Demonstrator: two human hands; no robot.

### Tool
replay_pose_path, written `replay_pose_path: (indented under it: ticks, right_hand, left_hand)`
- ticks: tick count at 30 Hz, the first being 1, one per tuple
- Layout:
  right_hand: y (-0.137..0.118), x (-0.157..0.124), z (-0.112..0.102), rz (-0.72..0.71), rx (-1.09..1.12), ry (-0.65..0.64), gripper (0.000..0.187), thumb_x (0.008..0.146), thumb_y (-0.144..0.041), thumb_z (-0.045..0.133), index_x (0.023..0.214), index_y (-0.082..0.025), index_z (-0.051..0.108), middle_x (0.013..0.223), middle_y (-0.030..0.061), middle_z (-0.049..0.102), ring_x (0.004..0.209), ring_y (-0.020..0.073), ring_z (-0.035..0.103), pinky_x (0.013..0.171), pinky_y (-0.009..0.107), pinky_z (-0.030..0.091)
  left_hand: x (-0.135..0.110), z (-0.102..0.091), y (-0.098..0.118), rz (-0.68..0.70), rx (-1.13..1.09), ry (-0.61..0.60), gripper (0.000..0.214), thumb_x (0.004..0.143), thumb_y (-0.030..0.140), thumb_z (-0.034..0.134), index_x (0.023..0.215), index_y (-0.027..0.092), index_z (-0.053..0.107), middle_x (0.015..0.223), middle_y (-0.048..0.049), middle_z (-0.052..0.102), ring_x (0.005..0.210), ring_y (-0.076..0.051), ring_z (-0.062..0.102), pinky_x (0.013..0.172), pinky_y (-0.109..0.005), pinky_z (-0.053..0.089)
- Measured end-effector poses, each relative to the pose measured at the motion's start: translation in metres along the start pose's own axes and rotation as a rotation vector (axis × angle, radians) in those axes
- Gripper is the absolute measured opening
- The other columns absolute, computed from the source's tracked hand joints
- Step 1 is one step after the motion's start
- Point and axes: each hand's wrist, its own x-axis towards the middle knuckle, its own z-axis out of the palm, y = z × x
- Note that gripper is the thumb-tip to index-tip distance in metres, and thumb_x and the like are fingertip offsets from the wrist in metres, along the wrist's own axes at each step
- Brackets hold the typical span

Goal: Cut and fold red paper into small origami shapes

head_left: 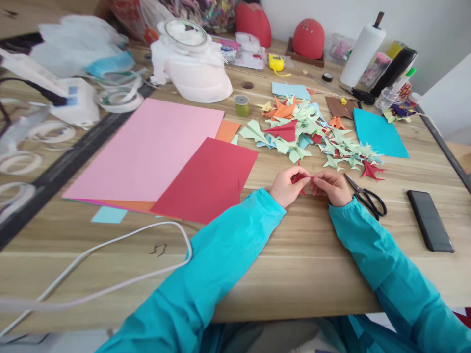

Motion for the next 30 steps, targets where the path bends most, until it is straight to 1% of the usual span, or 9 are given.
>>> replay_pose_path:
  ticks: [8,13,18,23,30]
  right_hand:
    - [0.0027,0.0009,0.0000,-0.034,-0.015,0.003,0.032,0.066,-0.048,0.069,0.070,-0.017,0.061,0.060,0.0003,0.063,0.046,0.0096,0.053,0.044,0.023,0.043]
    - [0.0012,0.0000,0.0009,0.018,0.011,0.005,0.037,0.061,-0.051,0.071,0.068,-0.017,0.060,0.056,-0.0003,0.061,0.043,0.0098,0.053,0.043,0.024,0.044]
    - [-0.0026,-0.0002,0.0021,0.057,0.069,0.009,0.039,0.057,-0.051,0.074,0.066,-0.016,0.060,0.054,-0.0008,0.061,0.041,0.0094,0.054,0.041,0.023,0.044]
    - [-0.0021,-0.0005,0.0043,0.056,0.055,0.036,0.039,0.058,-0.052,0.072,0.065,-0.016,0.058,0.052,-0.0010,0.060,0.040,0.0095,0.053,0.039,0.022,0.043]
    - [0.0038,-0.0029,0.0091,0.005,-0.077,0.099,0.042,0.066,-0.058,0.064,0.067,-0.017,0.055,0.048,-0.0015,0.057,0.039,0.0099,0.052,0.039,0.022,0.043]
  left_hand:
    - [-0.0005,-0.0006,0.0020,-0.002,0.020,-0.011,0.006,0.071,0.021,0.060,0.071,0.015,0.058,0.062,0.0016,0.055,0.060,-0.010,0.049,0.059,-0.023,0.042]
    - [-0.0016,-0.0002,0.0020,0.004,0.042,-0.015,0.008,0.071,0.023,0.061,0.071,0.015,0.059,0.062,0.0018,0.055,0.058,-0.010,0.048,0.057,-0.023,0.041]
    - [-0.0015,0.0000,-0.0033,0.009,0.056,-0.009,0.009,0.070,0.024,0.062,0.072,0.015,0.061,0.064,0.0003,0.058,0.057,-0.010,0.049,0.055,-0.023,0.040]
    - [-0.0008,0.0002,-0.0073,0.053,0.085,0.000,0.009,0.071,0.023,0.062,0.072,0.014,0.062,0.066,-0.0012,0.059,0.056,-0.010,0.048,0.053,-0.023,0.039]
    - [-0.0016,0.0006,-0.0046,0.096,0.122,0.015,0.010,0.072,0.024,0.060,0.072,0.014,0.063,0.070,-0.0029,0.061,0.064,-0.012,0.053,0.061,-0.025,0.043]
